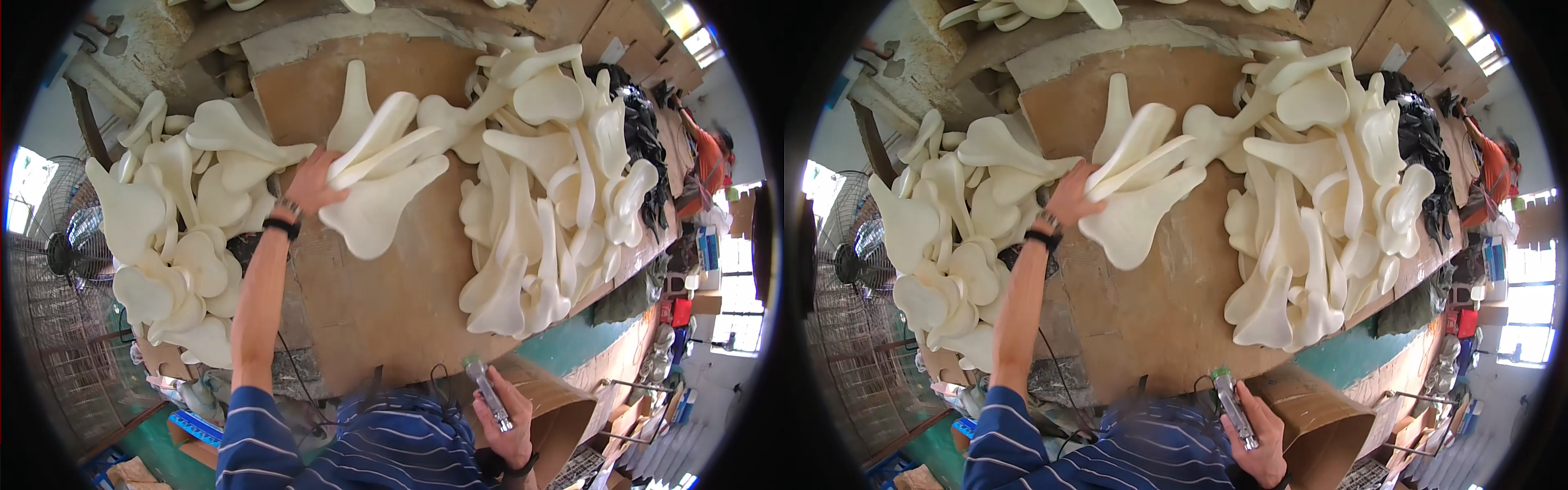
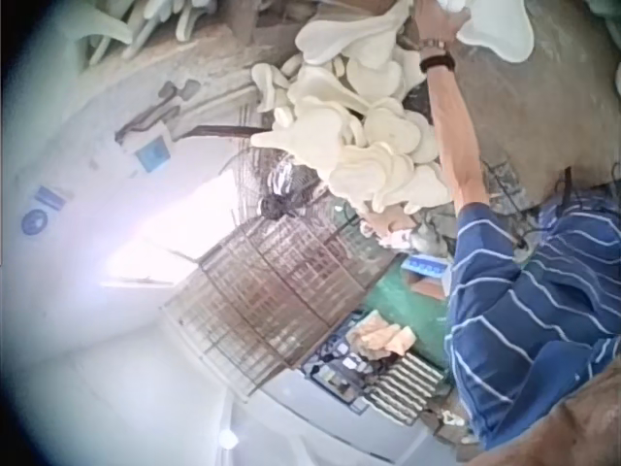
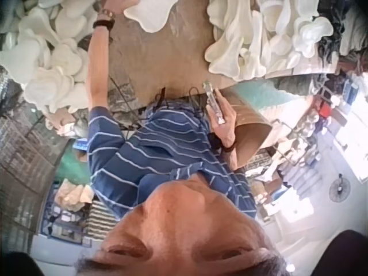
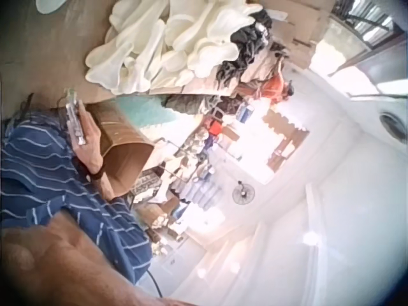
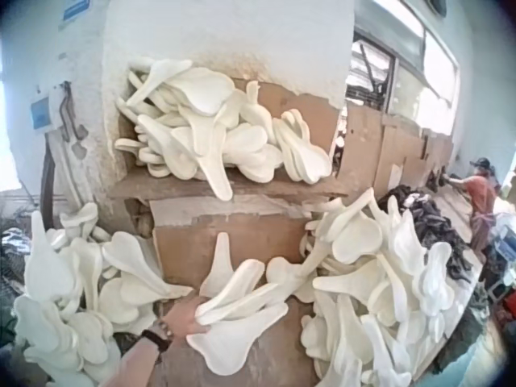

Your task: The person retrieves white bicycle seats from a large woven sack and places them onto a wooden table. They repeatedly pick up individual seats, inspect them, and arrange them into neat rows on the table surface. The person also handles a cardboard box and continues to sort the seats throughout the clip.

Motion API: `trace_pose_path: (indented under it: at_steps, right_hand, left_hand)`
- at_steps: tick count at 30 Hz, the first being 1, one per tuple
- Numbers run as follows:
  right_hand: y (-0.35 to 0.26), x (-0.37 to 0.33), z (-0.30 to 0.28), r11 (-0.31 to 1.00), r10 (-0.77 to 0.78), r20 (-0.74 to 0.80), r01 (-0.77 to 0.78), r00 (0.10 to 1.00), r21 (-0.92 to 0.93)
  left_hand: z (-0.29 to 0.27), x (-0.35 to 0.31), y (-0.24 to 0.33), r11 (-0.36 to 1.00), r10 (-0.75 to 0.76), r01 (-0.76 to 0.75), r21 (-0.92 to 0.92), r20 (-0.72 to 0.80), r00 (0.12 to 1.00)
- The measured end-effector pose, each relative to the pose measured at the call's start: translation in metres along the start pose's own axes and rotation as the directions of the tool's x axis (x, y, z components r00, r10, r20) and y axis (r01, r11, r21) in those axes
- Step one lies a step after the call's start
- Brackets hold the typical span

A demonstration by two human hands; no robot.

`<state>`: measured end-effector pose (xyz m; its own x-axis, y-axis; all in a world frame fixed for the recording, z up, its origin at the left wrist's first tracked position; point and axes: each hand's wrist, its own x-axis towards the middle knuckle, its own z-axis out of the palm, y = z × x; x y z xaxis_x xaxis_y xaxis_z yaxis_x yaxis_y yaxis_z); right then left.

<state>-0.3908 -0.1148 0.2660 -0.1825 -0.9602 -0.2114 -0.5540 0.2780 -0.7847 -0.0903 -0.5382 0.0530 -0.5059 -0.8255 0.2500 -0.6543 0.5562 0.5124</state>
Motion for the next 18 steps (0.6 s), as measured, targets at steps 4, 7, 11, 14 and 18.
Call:
trace_pose_path:
  at_steps: [4,7,11,14,18]
  right_hand:
    - [0.009,-0.006,0.005,0.998,0.005,0.017,-0.004,1.000,-0.058]
    - [-0.016,-0.001,-0.006,0.999,0.046,0.081,-0.047,0.996,0.007]
    - [0.018,-0.007,0.009,0.999,0.052,0.050,-0.053,0.997,0.014]
    - [0.022,-0.005,0.011,1.000,0.007,0.040,-0.008,0.999,0.005]
    - [0.031,-0.011,0.010,0.996,-0.095,-0.038,0.094,0.995,-0.008]
  left_hand:
    - [0.005,0.084,-0.025,0.958,-0.259,0.283,-0.044,0.291,0.921]
    - [0.022,0.101,-0.078,0.839,-0.237,0.419,-0.347,0.459,0.856]
    - [0.031,0.096,-0.037,0.949,-0.287,0.310,-0.063,0.235,0.929]
    - [0.018,0.065,0.008,0.979,-0.197,0.203,-0.027,0.143,0.970]
    - [0.017,0.021,0.060,0.991,-0.127,0.119,0.063,0.159,0.979]
